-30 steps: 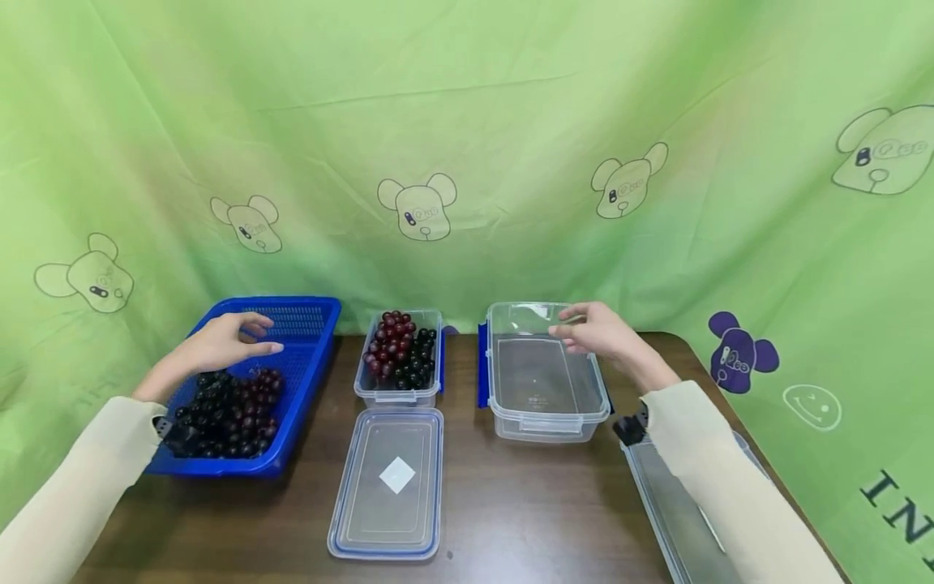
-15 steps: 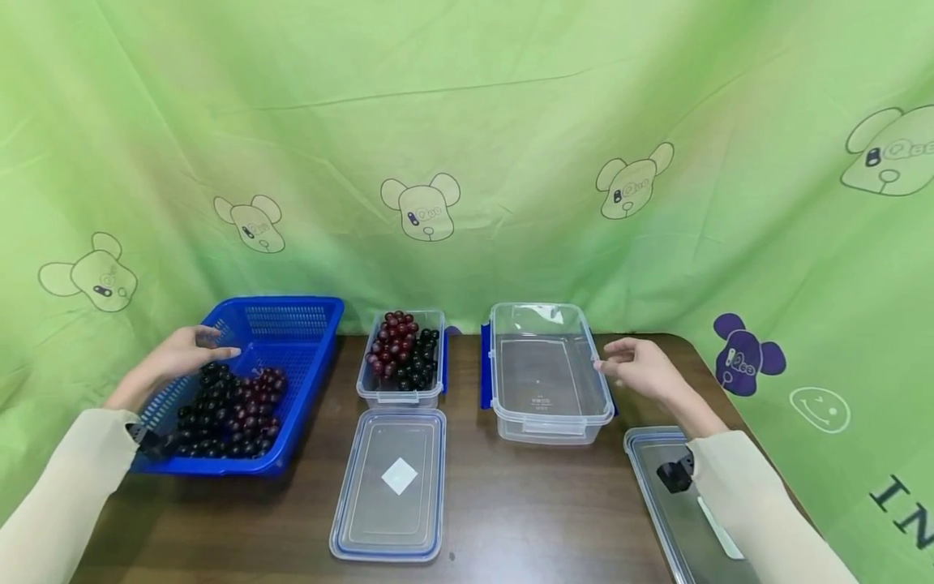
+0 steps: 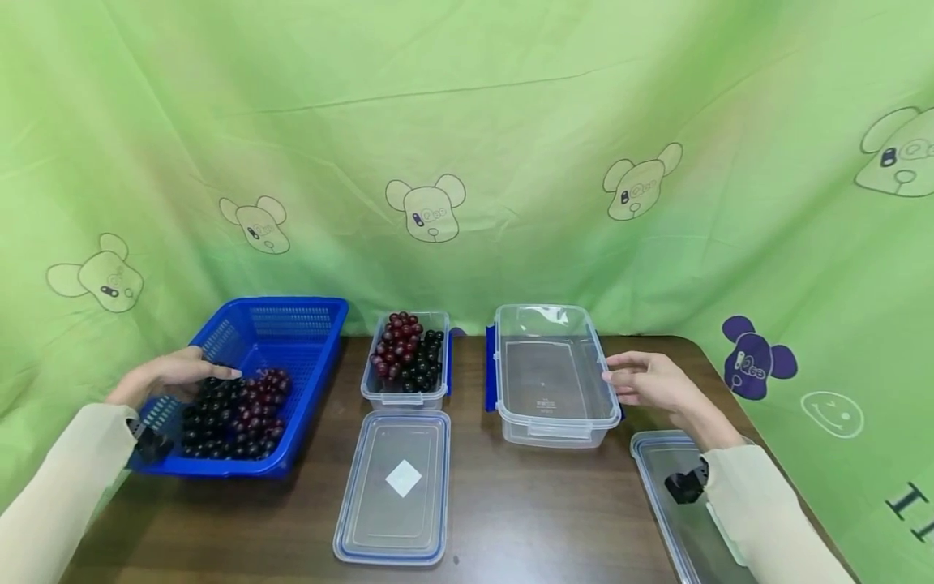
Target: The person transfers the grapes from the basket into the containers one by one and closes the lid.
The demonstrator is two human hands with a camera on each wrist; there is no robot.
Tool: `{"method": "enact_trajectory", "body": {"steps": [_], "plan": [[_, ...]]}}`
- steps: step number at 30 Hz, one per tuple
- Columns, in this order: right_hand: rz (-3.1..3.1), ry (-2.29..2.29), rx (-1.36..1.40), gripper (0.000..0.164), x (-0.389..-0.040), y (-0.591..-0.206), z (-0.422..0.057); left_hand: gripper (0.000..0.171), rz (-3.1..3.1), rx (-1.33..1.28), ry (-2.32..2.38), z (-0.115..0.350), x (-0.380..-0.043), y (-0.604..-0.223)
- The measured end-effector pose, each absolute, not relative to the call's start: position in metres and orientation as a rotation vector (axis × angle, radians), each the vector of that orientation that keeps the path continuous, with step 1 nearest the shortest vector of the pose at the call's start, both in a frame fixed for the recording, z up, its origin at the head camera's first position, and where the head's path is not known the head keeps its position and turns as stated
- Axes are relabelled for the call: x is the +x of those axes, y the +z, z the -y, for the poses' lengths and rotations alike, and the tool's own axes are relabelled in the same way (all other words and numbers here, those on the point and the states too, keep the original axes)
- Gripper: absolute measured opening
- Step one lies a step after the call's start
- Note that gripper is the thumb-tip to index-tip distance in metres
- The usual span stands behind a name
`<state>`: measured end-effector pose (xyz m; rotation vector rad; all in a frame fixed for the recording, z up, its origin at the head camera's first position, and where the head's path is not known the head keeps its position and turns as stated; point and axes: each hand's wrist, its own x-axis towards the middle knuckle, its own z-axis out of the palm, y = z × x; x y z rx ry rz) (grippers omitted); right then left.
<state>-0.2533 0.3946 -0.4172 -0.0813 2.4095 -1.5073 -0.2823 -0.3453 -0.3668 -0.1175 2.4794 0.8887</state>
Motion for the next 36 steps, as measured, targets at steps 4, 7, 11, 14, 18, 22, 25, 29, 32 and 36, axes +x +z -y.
{"method": "enact_trajectory", "body": {"steps": [4, 7, 11, 14, 18, 22, 25, 29, 32, 36], "plan": [[-2.384, -1.527, -0.078, 0.066, -0.253, -0.416, -0.394, 0.090, -2.388, -0.113, 0.846, 0.348, -0.291, -0.373], [-2.370, -1.531, -0.074, 0.066, -0.253, -0.415, -0.393, 0.123, -2.312, -0.113, 0.812, 0.348, -0.297, -0.377], [-2.354, -1.546, -0.068, 0.066, -0.253, -0.415, -0.393, 0.125, -2.292, -0.121, 0.782, 0.348, -0.301, -0.379], [-2.348, -1.564, -0.049, 0.066, -0.253, -0.416, -0.394, 0.126, -2.301, -0.093, 0.779, 0.349, -0.304, -0.381], [-2.330, -1.595, -0.050, 0.065, -0.252, -0.417, -0.396, 0.104, -2.321, -0.002, 0.769, 0.352, -0.302, -0.386], [-2.304, -1.611, -0.076, 0.064, -0.253, -0.420, -0.394, 0.062, -2.356, 0.063, 0.800, 0.357, -0.300, -0.390], [-2.297, -1.611, -0.069, 0.065, -0.254, -0.420, -0.392, 0.068, -2.372, 0.076, 0.857, 0.361, -0.298, -0.389], [-2.304, -1.603, -0.045, 0.066, -0.252, -0.420, -0.391, 0.067, -2.385, 0.088, 0.949, 0.365, -0.295, -0.384], [-2.297, -1.615, -0.040, 0.066, -0.252, -0.420, -0.393, 0.068, -2.435, 0.080, 1.016, 0.365, -0.293, -0.379], [-2.258, -1.647, -0.030, 0.064, -0.253, -0.419, -0.394, 0.059, -2.530, 0.059, 1.073, 0.367, -0.292, -0.374]]}}
